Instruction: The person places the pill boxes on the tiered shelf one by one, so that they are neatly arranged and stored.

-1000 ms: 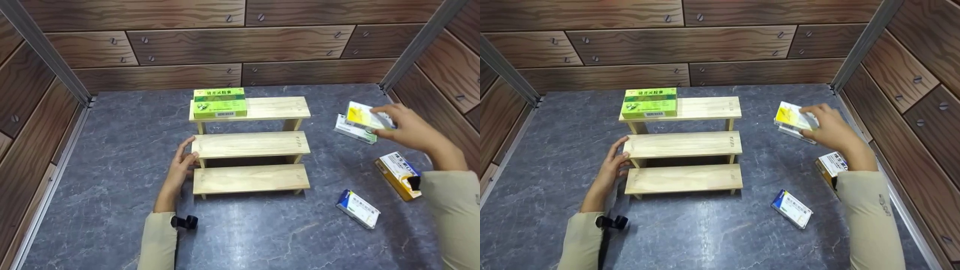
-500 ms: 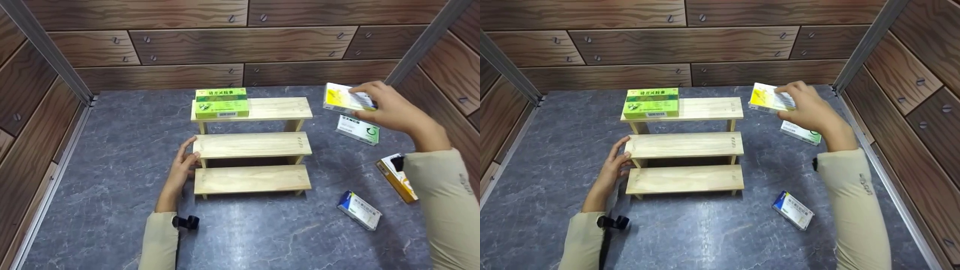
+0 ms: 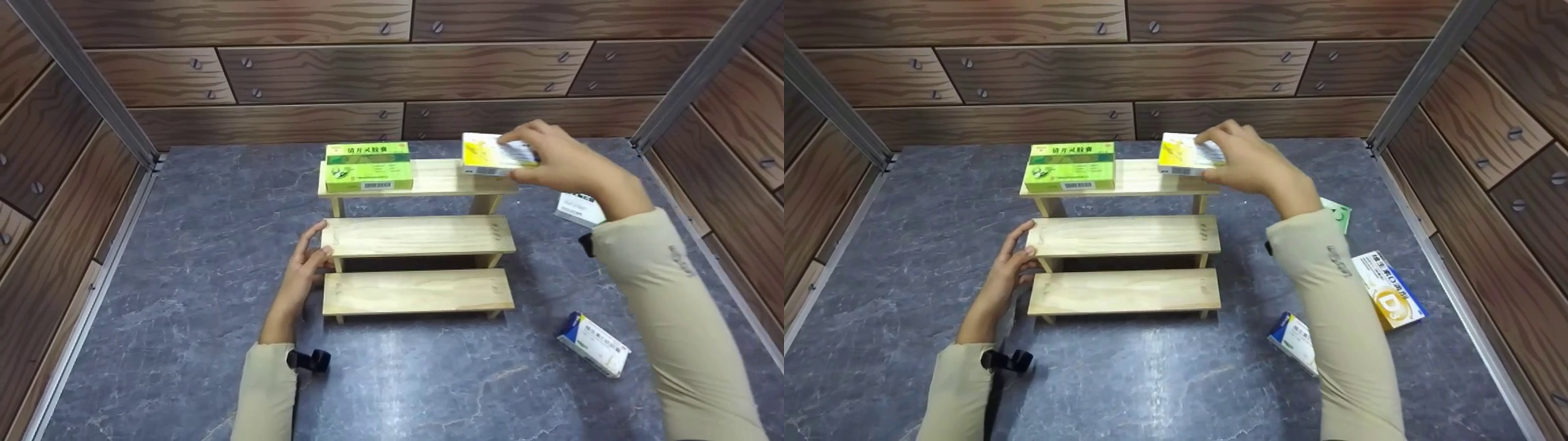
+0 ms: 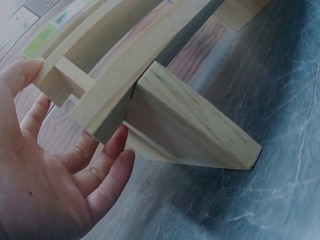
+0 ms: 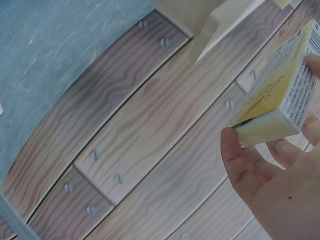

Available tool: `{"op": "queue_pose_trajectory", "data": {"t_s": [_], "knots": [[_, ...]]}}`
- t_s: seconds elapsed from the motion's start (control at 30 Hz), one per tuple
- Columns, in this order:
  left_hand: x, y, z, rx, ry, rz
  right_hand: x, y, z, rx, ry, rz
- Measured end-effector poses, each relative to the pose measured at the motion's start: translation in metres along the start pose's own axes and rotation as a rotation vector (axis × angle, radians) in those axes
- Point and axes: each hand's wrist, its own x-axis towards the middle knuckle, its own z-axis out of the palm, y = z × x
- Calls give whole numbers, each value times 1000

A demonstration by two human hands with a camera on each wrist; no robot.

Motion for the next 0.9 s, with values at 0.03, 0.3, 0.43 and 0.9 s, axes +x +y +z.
{"op": "queue_pose_trajectory", "data": {"t_s": [0.03,0.3,0.43,0.9], "knots": [[0,0,0,3,2,1,4,-3,2,-5,-7,-6],[1,-3,0,18,4,7,22,-22,20,-37,-59,-18],[1,-3,-1,9,3,6,28,-24,28,-36,-72,-12],[1,-3,0,18,5,2,39,-17,48,-7,-86,17]]}}
